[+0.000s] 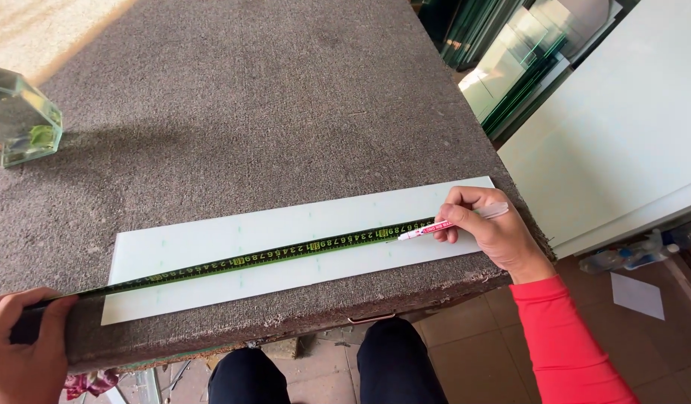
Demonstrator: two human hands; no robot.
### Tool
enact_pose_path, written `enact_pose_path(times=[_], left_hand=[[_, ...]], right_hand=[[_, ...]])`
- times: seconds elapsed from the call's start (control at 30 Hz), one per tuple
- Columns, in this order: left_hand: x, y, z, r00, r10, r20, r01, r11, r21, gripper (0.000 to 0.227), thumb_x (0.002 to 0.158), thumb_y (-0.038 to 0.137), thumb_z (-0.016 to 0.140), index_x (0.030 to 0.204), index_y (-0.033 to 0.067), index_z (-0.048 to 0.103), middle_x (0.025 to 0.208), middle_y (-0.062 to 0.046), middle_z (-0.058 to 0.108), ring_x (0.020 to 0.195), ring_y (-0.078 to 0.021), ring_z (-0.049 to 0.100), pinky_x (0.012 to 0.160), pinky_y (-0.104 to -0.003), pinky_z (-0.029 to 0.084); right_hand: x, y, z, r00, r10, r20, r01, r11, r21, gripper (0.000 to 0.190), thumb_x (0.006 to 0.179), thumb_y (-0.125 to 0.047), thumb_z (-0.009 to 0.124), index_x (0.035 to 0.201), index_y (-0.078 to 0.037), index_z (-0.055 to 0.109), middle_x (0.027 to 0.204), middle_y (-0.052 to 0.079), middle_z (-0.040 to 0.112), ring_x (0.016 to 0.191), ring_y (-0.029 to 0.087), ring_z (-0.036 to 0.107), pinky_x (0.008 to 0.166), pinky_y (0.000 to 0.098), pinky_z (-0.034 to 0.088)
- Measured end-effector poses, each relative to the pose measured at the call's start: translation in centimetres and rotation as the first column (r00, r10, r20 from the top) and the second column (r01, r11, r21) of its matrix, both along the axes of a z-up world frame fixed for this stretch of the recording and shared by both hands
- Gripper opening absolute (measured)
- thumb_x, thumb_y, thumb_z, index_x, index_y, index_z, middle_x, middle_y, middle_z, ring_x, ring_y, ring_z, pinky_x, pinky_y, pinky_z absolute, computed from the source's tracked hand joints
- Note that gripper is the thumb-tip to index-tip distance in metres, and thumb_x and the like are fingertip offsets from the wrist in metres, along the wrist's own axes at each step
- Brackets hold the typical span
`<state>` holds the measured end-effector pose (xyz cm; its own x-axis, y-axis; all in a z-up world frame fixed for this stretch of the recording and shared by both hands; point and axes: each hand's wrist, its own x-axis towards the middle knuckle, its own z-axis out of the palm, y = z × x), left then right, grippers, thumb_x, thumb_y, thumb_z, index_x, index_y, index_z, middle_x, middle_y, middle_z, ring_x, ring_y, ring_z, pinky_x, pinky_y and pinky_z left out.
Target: Measuring and marking a rectangular piece of material using a tape measure and a marker on a workshop table.
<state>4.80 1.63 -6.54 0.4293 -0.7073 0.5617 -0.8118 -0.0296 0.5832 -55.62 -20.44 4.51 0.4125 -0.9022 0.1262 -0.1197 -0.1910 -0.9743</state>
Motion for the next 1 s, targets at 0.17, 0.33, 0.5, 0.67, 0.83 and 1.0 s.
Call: enact_pose_path(times=[0.17, 0.33, 0.5, 0.67, 0.83, 1.0], left_hand=[[0.2, 0.1, 0.1, 1.0, -0.016, 0.025, 0.016, 1.0, 0.002, 0.006, 0.127, -0.009, 0.083, 0.129, -0.0082, 0.077, 0.128, -0.022, 0.064, 0.136, -0.0338, 0.058, 0.123, -0.042, 0.046], [0.4, 0.2, 0.0, 1.0, -0.011, 0.007, 0.011, 1.0, 0.021, 0.007, 0.128, -0.006, 0.083, 0.132, -0.008, 0.077, 0.131, -0.023, 0.063, 0.134, -0.034, 0.059, 0.118, -0.043, 0.047], [-0.2, 0.2, 0.6, 1.0, -0.004, 0.014, 0.004, 1.0, 0.011, 0.007, 0.128, -0.007, 0.083, 0.131, -0.0076, 0.078, 0.131, -0.022, 0.063, 0.139, -0.0345, 0.058, 0.123, -0.043, 0.047], [-0.1, 0.2, 0.5, 0.999, -0.009, 0.041, 0.009, 1.0, -0.004, 0.007, 0.127, -0.008, 0.085, 0.129, -0.0079, 0.078, 0.127, -0.023, 0.064, 0.139, -0.0361, 0.057, 0.124, -0.044, 0.047], [-0.7, -0.1, 2.5, 0.943, 0.056, 0.328, -0.038, 0.997, -0.059, 0.013, 0.118, -0.004, 0.097, 0.117, 0.0004, 0.085, 0.115, -0.017, 0.076, 0.122, -0.0381, 0.066, 0.124, -0.047, 0.053], [-3.5, -0.5, 6.2, 0.706, 0.359, 0.611, -0.381, 0.919, -0.1, 0.016, 0.1, 0.044, 0.094, 0.101, 0.0335, 0.083, 0.109, 0.01, 0.082, 0.124, -0.0213, 0.073, 0.125, -0.044, 0.034]], right_hand=[[0.0, 0.0, -0.1, 1.0, -0.001, 0.005, 0.001, 1.0, -0.001, 0.029, 0.104, -0.016, 0.067, 0.08, -0.001, 0.069, 0.076, 0.013, 0.071, 0.068, 0.021, 0.072, 0.062, 0.0277, 0.056], [0.1, 0.1, 0.1, 1.0, -0.011, -0.003, 0.011, 1.0, -0.006, 0.027, 0.104, -0.014, 0.067, 0.081, 0.0, 0.071, 0.075, 0.012, 0.071, 0.069, 0.022, 0.073, 0.061, 0.0274, 0.056], [0.2, 0.2, 0.1, 1.0, -0.008, -0.009, 0.008, 1.0, -0.006, 0.028, 0.104, -0.012, 0.065, 0.08, 0.0, 0.069, 0.076, 0.012, 0.071, 0.069, 0.022, 0.072, 0.061, 0.0277, 0.055], [0.1, 0.2, 0.1, 1.0, -0.001, -0.013, 0.001, 1.0, -0.009, 0.028, 0.104, -0.014, 0.066, 0.08, -0.001, 0.069, 0.078, 0.013, 0.072, 0.069, 0.022, 0.073, 0.061, 0.0278, 0.055], [1.4, 1.0, 2.2, 0.993, -0.068, -0.098, 0.067, 0.998, -0.015, 0.033, 0.1, -0.016, 0.066, 0.073, 0.002, 0.073, 0.069, 0.013, 0.073, 0.064, 0.018, 0.066, 0.064, 0.0305, 0.054], [-0.5, -0.1, -1.5, 0.992, -0.122, -0.033, 0.12, 0.991, -0.065, 0.04, 0.105, -0.015, 0.064, 0.074, 0.007, 0.073, 0.069, 0.02, 0.075, 0.066, 0.023, 0.064, 0.069, 0.0327, 0.051]])
